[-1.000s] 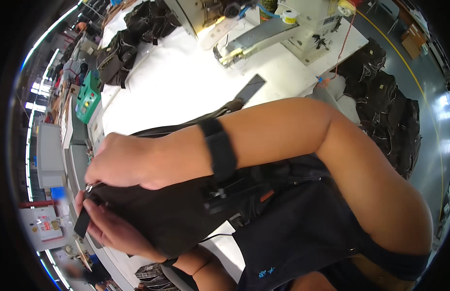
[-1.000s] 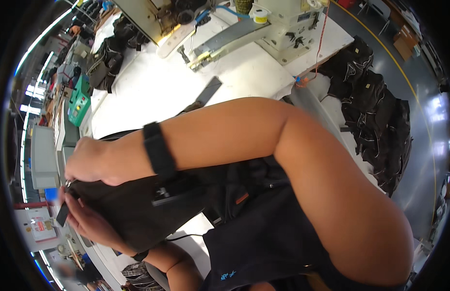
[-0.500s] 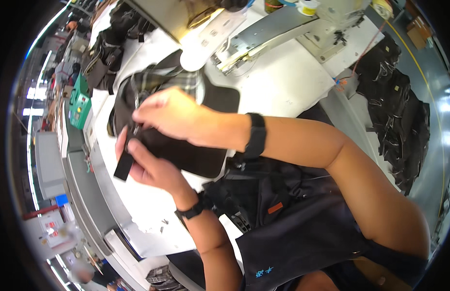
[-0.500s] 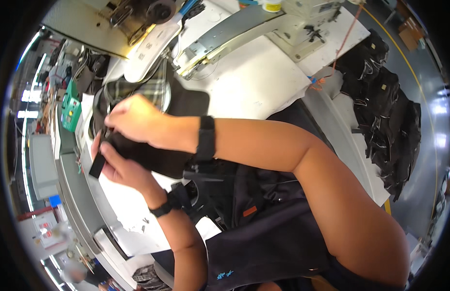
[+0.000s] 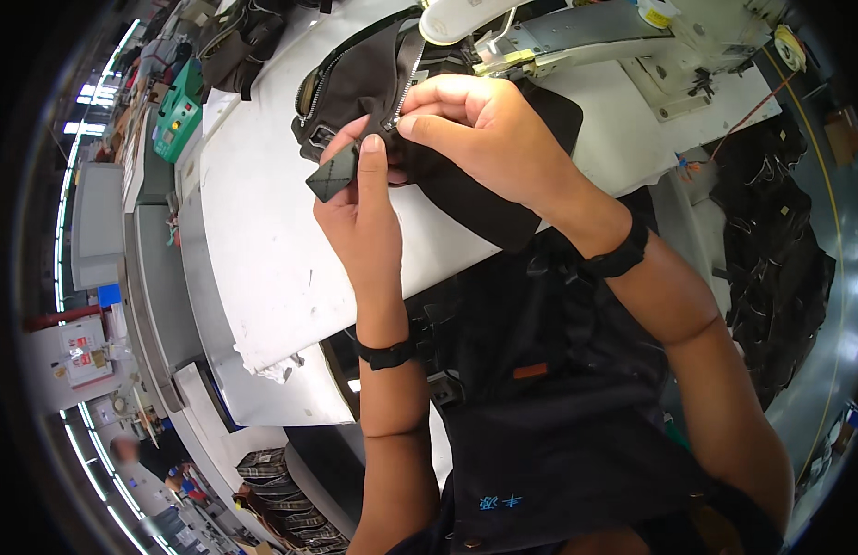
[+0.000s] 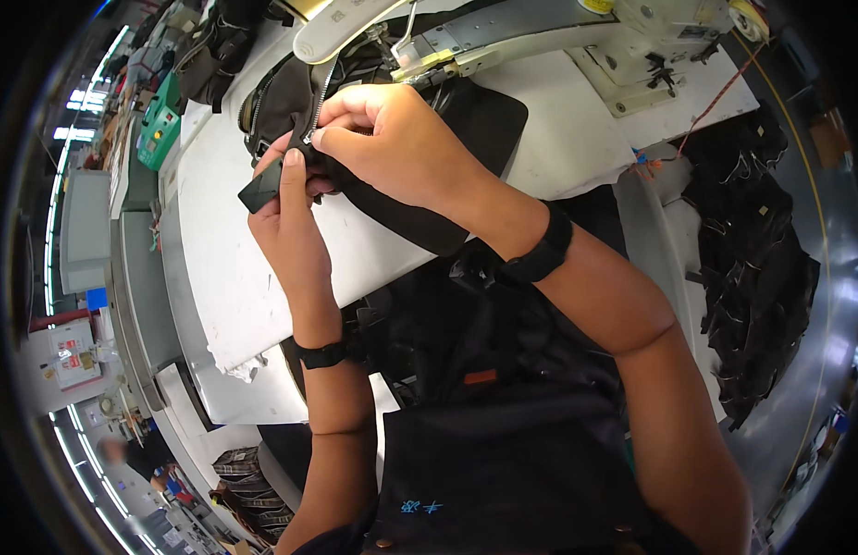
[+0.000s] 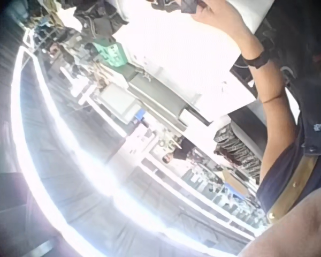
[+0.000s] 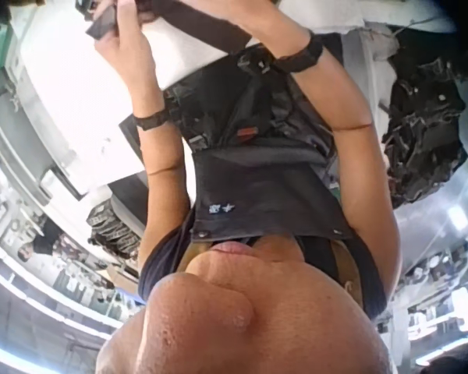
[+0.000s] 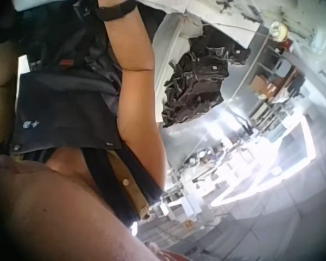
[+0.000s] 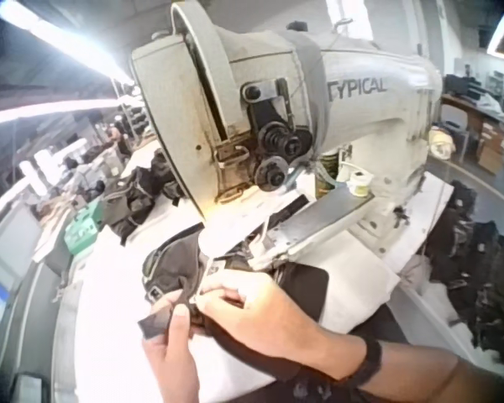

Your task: Sewing and repairing a brown fabric bag using an industrial sewing machine.

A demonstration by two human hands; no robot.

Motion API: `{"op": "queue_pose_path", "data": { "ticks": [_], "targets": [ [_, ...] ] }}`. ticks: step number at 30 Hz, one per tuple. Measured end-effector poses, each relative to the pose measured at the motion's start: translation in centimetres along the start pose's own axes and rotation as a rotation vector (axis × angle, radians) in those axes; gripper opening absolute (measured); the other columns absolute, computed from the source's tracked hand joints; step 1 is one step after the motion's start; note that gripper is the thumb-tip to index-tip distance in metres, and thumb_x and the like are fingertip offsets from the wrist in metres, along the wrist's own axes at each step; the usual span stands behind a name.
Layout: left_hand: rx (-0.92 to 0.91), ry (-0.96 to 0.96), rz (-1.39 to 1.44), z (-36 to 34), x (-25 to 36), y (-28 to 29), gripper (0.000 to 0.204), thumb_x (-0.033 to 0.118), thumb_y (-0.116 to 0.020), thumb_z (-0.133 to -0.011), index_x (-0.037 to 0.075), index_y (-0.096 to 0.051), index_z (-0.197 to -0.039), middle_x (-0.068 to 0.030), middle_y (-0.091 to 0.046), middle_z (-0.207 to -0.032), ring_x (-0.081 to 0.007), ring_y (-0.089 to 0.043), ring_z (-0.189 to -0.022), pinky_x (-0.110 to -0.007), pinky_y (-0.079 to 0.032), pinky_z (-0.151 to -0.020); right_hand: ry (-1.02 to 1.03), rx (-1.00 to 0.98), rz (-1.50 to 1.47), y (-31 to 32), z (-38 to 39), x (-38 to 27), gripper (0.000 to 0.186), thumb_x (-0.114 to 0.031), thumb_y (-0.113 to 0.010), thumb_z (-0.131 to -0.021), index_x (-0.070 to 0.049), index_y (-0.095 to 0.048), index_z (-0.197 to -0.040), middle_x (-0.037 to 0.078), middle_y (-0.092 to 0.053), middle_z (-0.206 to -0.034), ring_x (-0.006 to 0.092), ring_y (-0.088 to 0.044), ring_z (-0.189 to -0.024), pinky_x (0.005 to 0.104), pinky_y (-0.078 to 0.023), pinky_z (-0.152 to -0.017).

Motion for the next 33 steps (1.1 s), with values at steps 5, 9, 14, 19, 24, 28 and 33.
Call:
{"op": "queue_pose_path", "data": {
  "ticks": [5,9,14,19,24,28,33],
  "targets": [
    [0.022,0.123,0.105,-0.5,0.0,-0.5,0.030,0.011,-0.068,-0.099,-0.009,-0.066,-0.122,-0.0121,-0.073,-0.100,-0.0139,-0.069,-0.081,-0.026,-0.057,-0.076,0.210,0.085,0.255,1.6,1.1,0.1,0.016,-0.016,-0.068,-0.092,0.000,-0.072,-0.096,0.010,-0.073,-0.084,0.0164,-0.067,-0.076,0.0339,-0.049,-0.074],
    [0.054,0.136,0.095,-1.0,0.0,-1.1,0.029,0.011,-0.069,-0.098,-0.008,-0.065,-0.120,-0.0132,-0.072,-0.101,-0.0152,-0.069,-0.084,-0.027,-0.059,-0.077,0.309,0.155,0.671,3.0,2.2,0.6,0.023,-0.026,-0.068,-0.094,-0.005,-0.069,-0.084,0.007,-0.065,-0.073,0.0270,-0.062,-0.076,0.0402,-0.039,-0.084],
    [0.011,0.167,0.115,-1.6,-0.8,-2.5,0.027,0.010,-0.069,-0.097,-0.006,-0.064,-0.117,-0.0122,-0.070,-0.097,-0.0153,-0.069,-0.083,-0.027,-0.061,-0.076,0.370,0.194,0.644,4.2,2.1,0.7,0.020,-0.023,-0.068,-0.093,-0.007,-0.068,-0.082,0.005,-0.065,-0.073,0.0248,-0.062,-0.075,0.0384,-0.040,-0.082],
    [-0.030,0.217,0.086,-2.2,-1.4,-3.4,0.024,0.010,-0.069,-0.097,-0.006,-0.065,-0.114,-0.0118,-0.070,-0.096,-0.0141,-0.069,-0.079,-0.025,-0.060,-0.072,0.413,0.278,0.617,4.9,2.3,0.7,0.018,-0.018,-0.069,-0.092,-0.007,-0.065,-0.079,0.004,-0.064,-0.072,0.0242,-0.061,-0.072,0.0375,-0.040,-0.079],
    [0.000,0.213,0.010,-3.4,-1.2,-4.7,0.022,0.010,-0.069,-0.095,-0.007,-0.065,-0.110,-0.0119,-0.069,-0.092,-0.0147,-0.068,-0.079,-0.024,-0.059,-0.064,0.352,0.311,0.593,5.3,1.5,0.9,0.016,-0.015,-0.071,-0.093,-0.003,-0.067,-0.083,0.008,-0.064,-0.073,0.0237,-0.059,-0.068,0.0346,-0.043,-0.076],
    [-0.103,0.147,-0.137,-4.4,0.2,-5.6,0.034,0.007,-0.059,-0.095,-0.001,-0.068,-0.127,-0.0071,-0.061,-0.102,-0.0138,-0.064,-0.078,-0.023,-0.058,-0.063,0.346,0.370,0.591,5.1,1.4,0.6,0.018,-0.014,-0.070,-0.093,0.000,-0.067,-0.083,0.010,-0.061,-0.065,0.0199,-0.051,-0.053,0.0324,-0.042,-0.060],
    [-0.233,0.082,-0.361,-6.3,0.6,-7.0,0.045,0.014,-0.051,-0.098,0.004,-0.062,-0.140,-0.0052,-0.062,-0.098,-0.0112,-0.057,-0.073,-0.024,-0.050,-0.059,0.245,0.396,0.430,5.5,0.9,1.2,0.018,-0.012,-0.069,-0.094,0.003,-0.067,-0.085,0.010,-0.059,-0.061,0.0114,-0.047,-0.048,0.0304,-0.034,-0.046]
  ]
}}
Point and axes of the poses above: each hand's wrist, its own z-axis away from the middle knuckle, its own y-axis out of the back of the hand, x = y × z, the point moved 5 cm from there along -z, towards the middle knuckle
